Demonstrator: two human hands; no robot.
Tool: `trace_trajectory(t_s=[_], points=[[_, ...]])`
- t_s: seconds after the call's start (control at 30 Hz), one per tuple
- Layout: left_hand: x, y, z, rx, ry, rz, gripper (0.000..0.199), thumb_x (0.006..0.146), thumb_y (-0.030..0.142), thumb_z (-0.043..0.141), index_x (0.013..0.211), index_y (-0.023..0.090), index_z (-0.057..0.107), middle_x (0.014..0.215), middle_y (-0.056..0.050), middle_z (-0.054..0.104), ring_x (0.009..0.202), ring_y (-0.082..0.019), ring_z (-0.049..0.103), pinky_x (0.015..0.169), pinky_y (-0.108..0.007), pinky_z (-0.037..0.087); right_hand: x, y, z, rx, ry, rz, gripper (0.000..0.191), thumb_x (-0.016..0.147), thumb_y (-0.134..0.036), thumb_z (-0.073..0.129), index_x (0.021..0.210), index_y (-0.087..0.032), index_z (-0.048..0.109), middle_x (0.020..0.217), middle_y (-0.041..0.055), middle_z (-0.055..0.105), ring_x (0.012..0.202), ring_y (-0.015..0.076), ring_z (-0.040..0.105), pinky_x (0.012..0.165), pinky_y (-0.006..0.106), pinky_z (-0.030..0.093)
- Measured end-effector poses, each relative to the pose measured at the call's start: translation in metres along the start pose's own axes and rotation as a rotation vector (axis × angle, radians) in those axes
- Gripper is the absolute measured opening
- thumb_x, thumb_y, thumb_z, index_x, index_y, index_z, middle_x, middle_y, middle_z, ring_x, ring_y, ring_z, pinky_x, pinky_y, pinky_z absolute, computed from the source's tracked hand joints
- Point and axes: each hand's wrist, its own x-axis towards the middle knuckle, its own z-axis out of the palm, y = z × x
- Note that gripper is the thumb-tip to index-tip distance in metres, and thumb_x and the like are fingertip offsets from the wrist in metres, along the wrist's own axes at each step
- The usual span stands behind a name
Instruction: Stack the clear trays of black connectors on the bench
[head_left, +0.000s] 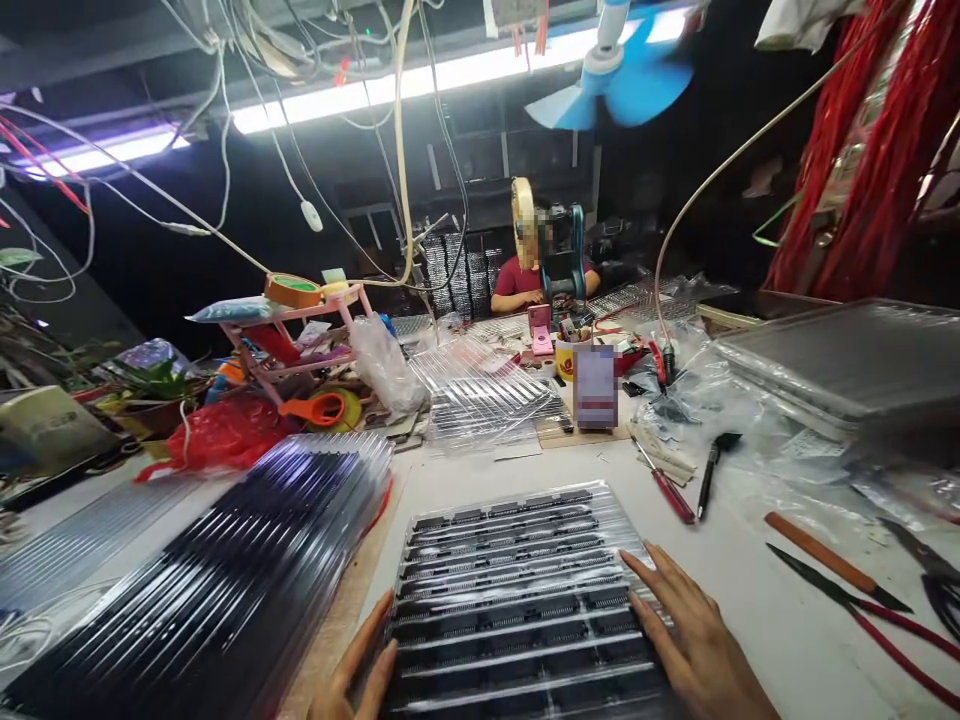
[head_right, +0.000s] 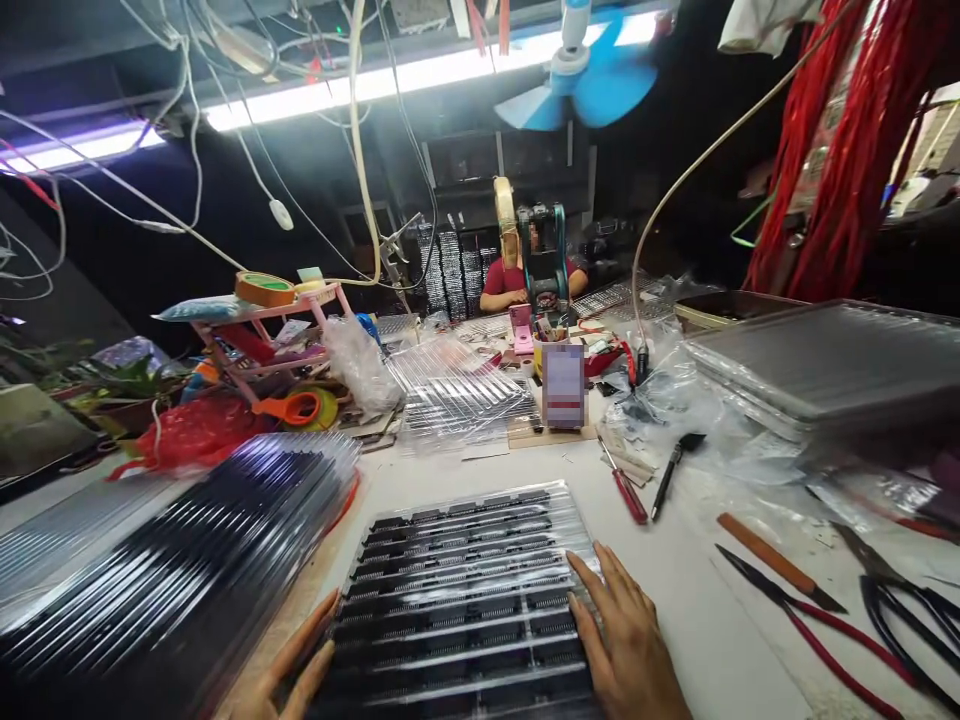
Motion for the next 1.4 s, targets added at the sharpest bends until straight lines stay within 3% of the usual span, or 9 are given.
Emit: trace_trajectory(t_s=[0.2,0.33,0.47,0.57,0.73,0.9,1.1,1.2,1.4], points=[[-0.023,0.047,0.024,-0.158,0.135,0.039,0.042,0.084,0.038,0.059,0.126,0.030,0.057,0.136,-0.001,0.053,0.130,-0.021,0.041,0.113,-0.036,0.026,0.003,-0.018,-0.028,0.454,0.019,0.300,0.036,0.092,-0.040,0.049,0.121,-0.022,0.060,0.137,0.0082,0.048,0.124,0.0271,0.046,0.105,0.047,0.037],[-0.028,0.071,0.027,-0.354,0.205,0.115,0.042,0.082,0.026,0.063,0.124,0.029,0.059,0.141,-0.004,0.047,0.105,-0.015,0.059,0.097,-0.026,0.043,0.007,-0.033,-0.044,0.621,0.109,0.409,0.037,0.089,-0.037,0.055,0.125,-0.027,0.056,0.138,0.0020,0.048,0.128,0.0253,0.041,0.111,0.045,0.027],[-0.026,0.090,0.013,-0.528,0.576,0.347,0.045,0.075,0.006,0.064,0.113,0.029,0.065,0.138,0.000,0.050,0.082,-0.005,0.056,0.078,-0.014,0.047,0.006,-0.041,-0.049,0.715,0.219,0.411,0.045,0.088,-0.034,0.057,0.131,-0.023,0.051,0.131,0.0063,0.053,0.120,0.0276,0.049,0.106,0.047,0.036],[-0.021,0.096,-0.004,-0.563,0.814,0.409,0.045,0.071,0.000,0.063,0.106,0.029,0.068,0.125,0.004,0.058,0.075,-0.003,0.053,0.072,-0.012,0.047,0.001,-0.035,-0.044,0.622,0.147,0.425,0.045,0.088,-0.036,0.057,0.131,-0.026,0.050,0.130,0.0051,0.053,0.115,0.0267,0.052,0.104,0.048,0.038],[-0.016,0.095,-0.021,-0.652,0.639,0.188,0.047,0.071,-0.001,0.060,0.108,0.027,0.066,0.104,0.000,0.067,0.086,-0.008,0.060,0.076,-0.016,0.050,-0.005,-0.021,-0.035,0.487,-0.022,0.411,0.038,0.091,-0.038,0.052,0.127,-0.027,0.053,0.124,0.0041,0.056,0.113,0.0246,0.052,0.102,0.045,0.040],[-0.013,0.103,-0.016,-0.684,0.565,0.193,0.049,0.069,-0.005,0.057,0.106,0.024,0.066,0.098,-0.001,0.070,0.101,-0.009,0.061,0.079,-0.013,0.050,-0.003,-0.020,-0.036,0.443,-0.019,0.314,0.035,0.092,-0.036,0.049,0.124,-0.023,0.055,0.120,0.0061,0.057,0.111,0.0238,0.052,0.100,0.044,0.039],[-0.002,0.107,-0.014,-0.593,0.676,0.261,0.041,0.083,0.000,0.051,0.099,0.034,0.066,0.082,0.017,0.066,0.103,-0.001,0.057,0.094,-0.013,0.042,-0.001,-0.021,-0.037,0.424,-0.031,0.275,0.030,0.093,-0.036,0.048,0.116,-0.022,0.060,0.116,0.0072,0.059,0.110,0.0253,0.053,0.097,0.044,0.041],[0.003,0.101,-0.011,-0.621,0.706,0.209,0.038,0.077,0.002,0.059,0.103,0.029,0.066,0.078,0.010,0.065,0.103,-0.009,0.060,0.106,-0.026,0.039,0.000,-0.022,-0.037,0.415,-0.036,0.274,0.030,0.093,-0.037,0.047,0.114,-0.022,0.061,0.117,0.0075,0.059,0.111,0.0260,0.052,0.095,0.044,0.043],[0.006,0.099,-0.005,-0.744,0.472,0.034,0.043,0.074,0.006,0.060,0.115,0.017,0.061,0.106,-0.008,0.064,0.113,-0.026,0.058,0.108,-0.044,0.037,0.001,-0.024,-0.040,0.438,-0.052,0.308,0.031,0.093,-0.036,0.046,0.118,-0.023,0.060,0.119,0.0073,0.058,0.112,0.0258,0.052,0.097,0.044,0.042]])
